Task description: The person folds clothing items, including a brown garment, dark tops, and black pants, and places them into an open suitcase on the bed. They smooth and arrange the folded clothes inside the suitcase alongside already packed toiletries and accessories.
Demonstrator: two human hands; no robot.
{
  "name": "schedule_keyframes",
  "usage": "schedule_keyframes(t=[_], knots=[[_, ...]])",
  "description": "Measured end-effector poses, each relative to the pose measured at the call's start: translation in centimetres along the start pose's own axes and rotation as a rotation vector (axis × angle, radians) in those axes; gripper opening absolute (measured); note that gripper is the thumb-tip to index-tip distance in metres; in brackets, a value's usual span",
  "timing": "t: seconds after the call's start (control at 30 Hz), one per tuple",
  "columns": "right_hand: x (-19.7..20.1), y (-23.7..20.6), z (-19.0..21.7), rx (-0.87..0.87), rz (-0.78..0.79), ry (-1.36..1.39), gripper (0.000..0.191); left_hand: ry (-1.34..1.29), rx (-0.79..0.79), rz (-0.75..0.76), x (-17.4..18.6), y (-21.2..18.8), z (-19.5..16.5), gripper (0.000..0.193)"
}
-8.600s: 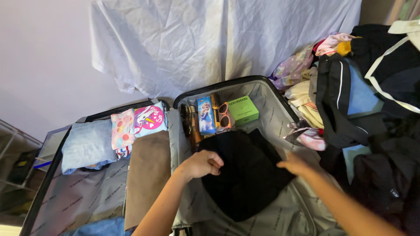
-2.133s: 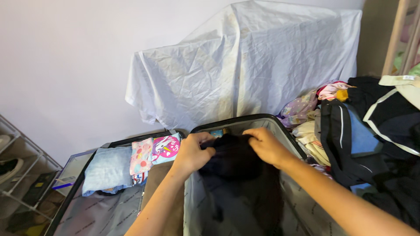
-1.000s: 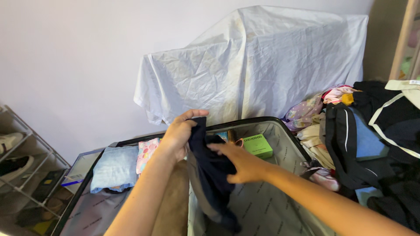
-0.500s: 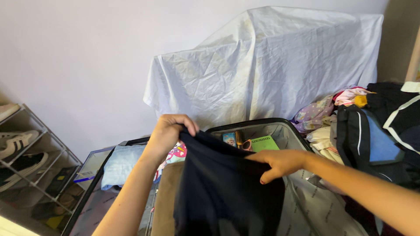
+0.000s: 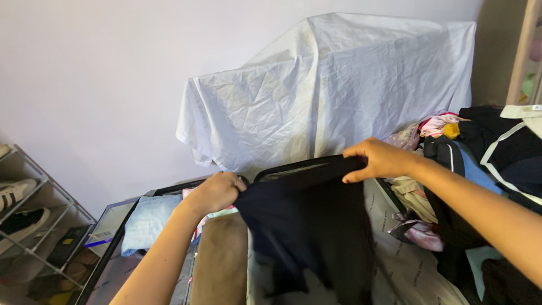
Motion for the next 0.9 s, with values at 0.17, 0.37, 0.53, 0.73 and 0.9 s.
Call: schedule_keyframes(t=[0.17,0.37,0.53,0.73,0.9], knots=[[2.2,-0.3,-0.2,-0.026,-0.158,-0.053,0.041,0.236,0.195,0.095,0.9,-0.4,1.3,0.057],[1.6,-0.5,-7.1,-0.255,-0.179,0.333,0.027,-0.821,0.094,-0.085,0.8,-0.5,-0.6,0.032],[2.3,0.6,-10.8,-0.074,-0.35,1.22,0.063,-1.256,0.141,-0.327,-0.8,1.5,0.6,0.06],[-13.3,-1.9,-15.9,-0.518,0.032,0.304,0.056,-0.763,0.225,-0.08,-10.7,0.5,-0.3,0.056],[-15.6,-3.8,-17.9,-0.708,-0.223,0.807,0.054,-1.261,0.772,-0.075,-16.4,-2.7,3.5,0.04]])
Point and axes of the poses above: each hand's wrist, its own y-axis towards the middle knuckle, its own x-axis out of the back of the hand, z = x × y, the point moved 10 cm from there along y, towards the middle knuckle, and after that the axes turned 11 degrees about y, right-handed, at the moved point
